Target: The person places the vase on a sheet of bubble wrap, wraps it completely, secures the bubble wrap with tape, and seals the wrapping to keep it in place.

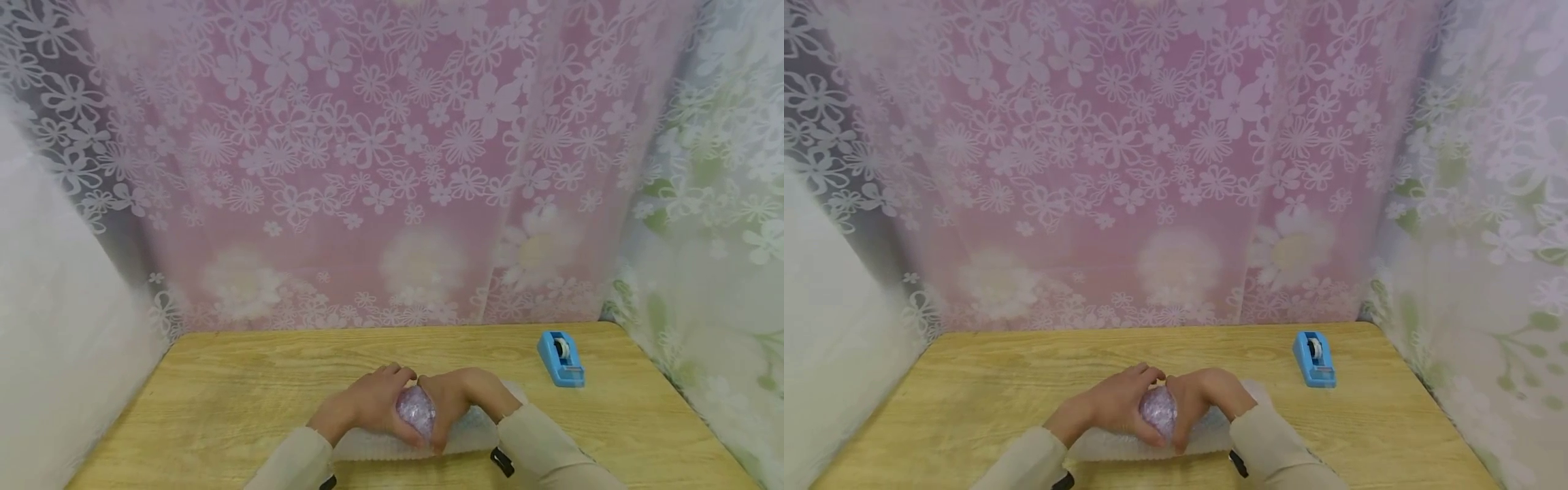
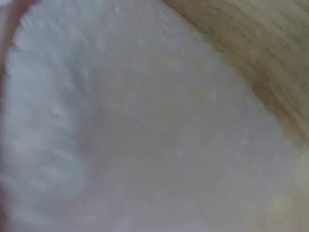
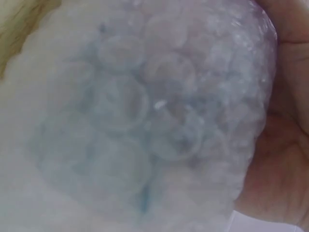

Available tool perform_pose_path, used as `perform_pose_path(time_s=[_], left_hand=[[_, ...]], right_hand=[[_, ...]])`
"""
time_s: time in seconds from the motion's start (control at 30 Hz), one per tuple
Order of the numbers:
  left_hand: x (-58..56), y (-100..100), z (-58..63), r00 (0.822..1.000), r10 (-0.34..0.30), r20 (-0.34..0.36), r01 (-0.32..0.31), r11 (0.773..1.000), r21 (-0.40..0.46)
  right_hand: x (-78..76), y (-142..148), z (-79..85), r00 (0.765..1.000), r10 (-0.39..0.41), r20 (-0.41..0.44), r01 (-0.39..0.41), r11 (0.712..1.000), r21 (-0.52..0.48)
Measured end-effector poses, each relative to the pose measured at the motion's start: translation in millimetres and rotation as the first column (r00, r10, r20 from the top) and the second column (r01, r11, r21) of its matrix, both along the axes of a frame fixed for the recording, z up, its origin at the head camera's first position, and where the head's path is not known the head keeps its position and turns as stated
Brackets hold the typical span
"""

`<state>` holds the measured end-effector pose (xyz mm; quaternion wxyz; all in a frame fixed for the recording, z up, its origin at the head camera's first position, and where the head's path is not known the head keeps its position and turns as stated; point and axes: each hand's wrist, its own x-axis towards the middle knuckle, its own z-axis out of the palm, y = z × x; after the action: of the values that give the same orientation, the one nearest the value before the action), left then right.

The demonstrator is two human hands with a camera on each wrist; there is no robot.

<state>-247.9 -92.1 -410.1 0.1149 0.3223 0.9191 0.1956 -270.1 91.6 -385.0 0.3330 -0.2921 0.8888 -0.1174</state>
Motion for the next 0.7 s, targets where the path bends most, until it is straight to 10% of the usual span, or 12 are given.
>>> perform_pose_path(time_s=[0.1, 0.3, 0.4, 0.57, 0.7], left_hand=[[17.5, 6, 5.9, 0.952, -0.027, -0.305, -0.019, 0.989, -0.148], [47.4, 23, 0.7, 0.695, -0.146, -0.704, -0.205, 0.899, -0.388], [51.8, 29, -6.9, 0.611, -0.15, -0.777, -0.274, 0.881, -0.386], [50.9, 31, -17.8, 0.571, -0.11, -0.813, -0.305, 0.892, -0.335], [49.2, 31, -24.8, 0.573, -0.078, -0.816, -0.296, 0.909, -0.294]], right_hand=[[-1.6, 0, 1.2, 1.0, -0.02, 0.011, 0.02, 1.0, 0.02], [-5.0, -2, 3.0, 0.999, -0.041, 0.0, 0.041, 0.995, 0.091], [-5.6, -3, 2.9, 0.999, -0.038, 0.003, 0.038, 0.995, 0.092], [-5.7, -3, 2.4, 0.999, -0.045, -0.003, 0.045, 0.996, 0.083], [-5.6, -3, 1.6, 0.999, -0.045, -0.011, 0.045, 0.995, 0.09]])
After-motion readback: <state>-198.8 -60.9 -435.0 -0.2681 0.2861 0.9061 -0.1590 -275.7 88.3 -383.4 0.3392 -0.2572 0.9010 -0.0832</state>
